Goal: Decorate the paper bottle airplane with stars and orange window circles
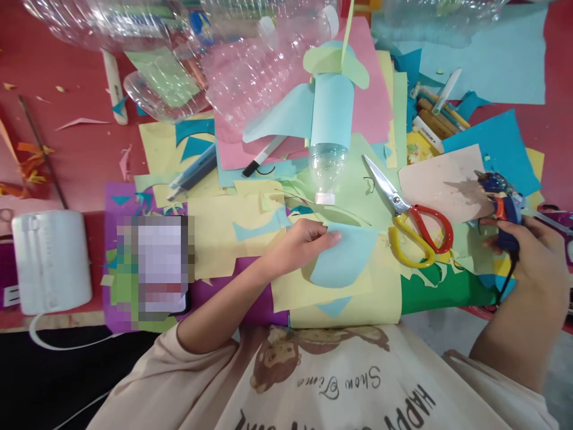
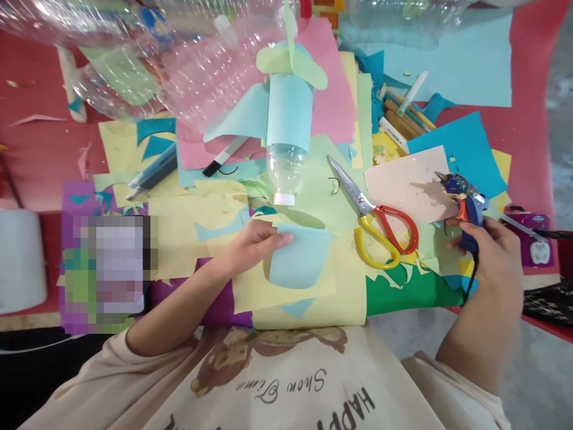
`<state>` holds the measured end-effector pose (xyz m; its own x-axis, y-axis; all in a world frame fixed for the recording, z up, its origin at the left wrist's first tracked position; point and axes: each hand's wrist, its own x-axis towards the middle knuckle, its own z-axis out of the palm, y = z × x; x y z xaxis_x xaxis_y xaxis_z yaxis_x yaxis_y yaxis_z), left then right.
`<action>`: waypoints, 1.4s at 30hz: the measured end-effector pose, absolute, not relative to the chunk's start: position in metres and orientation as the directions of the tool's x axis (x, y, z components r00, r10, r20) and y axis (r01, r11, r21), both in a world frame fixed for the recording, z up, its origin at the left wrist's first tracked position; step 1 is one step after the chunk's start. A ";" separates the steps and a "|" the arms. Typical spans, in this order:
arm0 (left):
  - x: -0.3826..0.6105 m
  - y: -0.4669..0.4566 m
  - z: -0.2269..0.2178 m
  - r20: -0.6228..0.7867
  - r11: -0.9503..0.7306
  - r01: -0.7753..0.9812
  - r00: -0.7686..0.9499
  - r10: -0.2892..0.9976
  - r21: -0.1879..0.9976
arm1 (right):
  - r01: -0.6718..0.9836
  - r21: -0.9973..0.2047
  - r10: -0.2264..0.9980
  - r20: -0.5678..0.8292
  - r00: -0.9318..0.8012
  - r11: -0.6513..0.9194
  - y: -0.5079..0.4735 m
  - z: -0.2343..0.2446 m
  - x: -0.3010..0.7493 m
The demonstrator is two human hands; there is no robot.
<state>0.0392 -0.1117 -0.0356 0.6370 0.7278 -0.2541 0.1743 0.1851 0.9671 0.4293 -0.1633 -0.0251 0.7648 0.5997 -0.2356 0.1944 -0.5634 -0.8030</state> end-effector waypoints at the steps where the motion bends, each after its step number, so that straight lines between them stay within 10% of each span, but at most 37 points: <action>1: 0.039 -0.112 -0.036 -0.258 0.187 0.179 0.633 0.730 0.966 | 0.143 -0.800 0.592 -0.297 0.749 -0.582 -0.163 -0.022 0.431; 5: 0.038 -0.113 -0.035 -0.267 0.174 0.208 0.607 0.748 0.963 | 0.113 -0.779 0.605 -0.377 0.701 -0.616 -0.162 -0.012 0.433; 14: 0.040 -0.111 -0.036 -0.264 0.121 0.291 0.526 0.808 0.949 | 0.223 -0.933 0.561 0.027 0.828 -0.284 -0.153 -0.020 0.406; 21: 0.040 -0.110 -0.036 -0.216 0.043 0.388 0.416 0.883 0.921 | -0.004 -0.891 0.836 -0.427 0.345 -0.453 -0.171 -0.008 0.358; 32: 0.035 -0.111 -0.043 0.099 -0.254 0.419 0.358 0.928 0.872 | -0.130 -0.958 0.946 -0.220 -0.237 -0.255 -0.180 -0.016 0.293; 42: 0.029 -0.108 -0.048 0.258 -0.468 0.494 0.435 0.863 0.733 | -0.124 -0.967 0.922 -0.166 -0.349 -0.221 -0.187 -0.033 0.257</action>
<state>0.0288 -0.1077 -0.0477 0.4352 0.8625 0.2583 0.4935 -0.4685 0.7328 0.2570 -0.1870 -0.0326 -0.3492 0.9222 -0.1659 -0.1240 -0.2210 -0.9674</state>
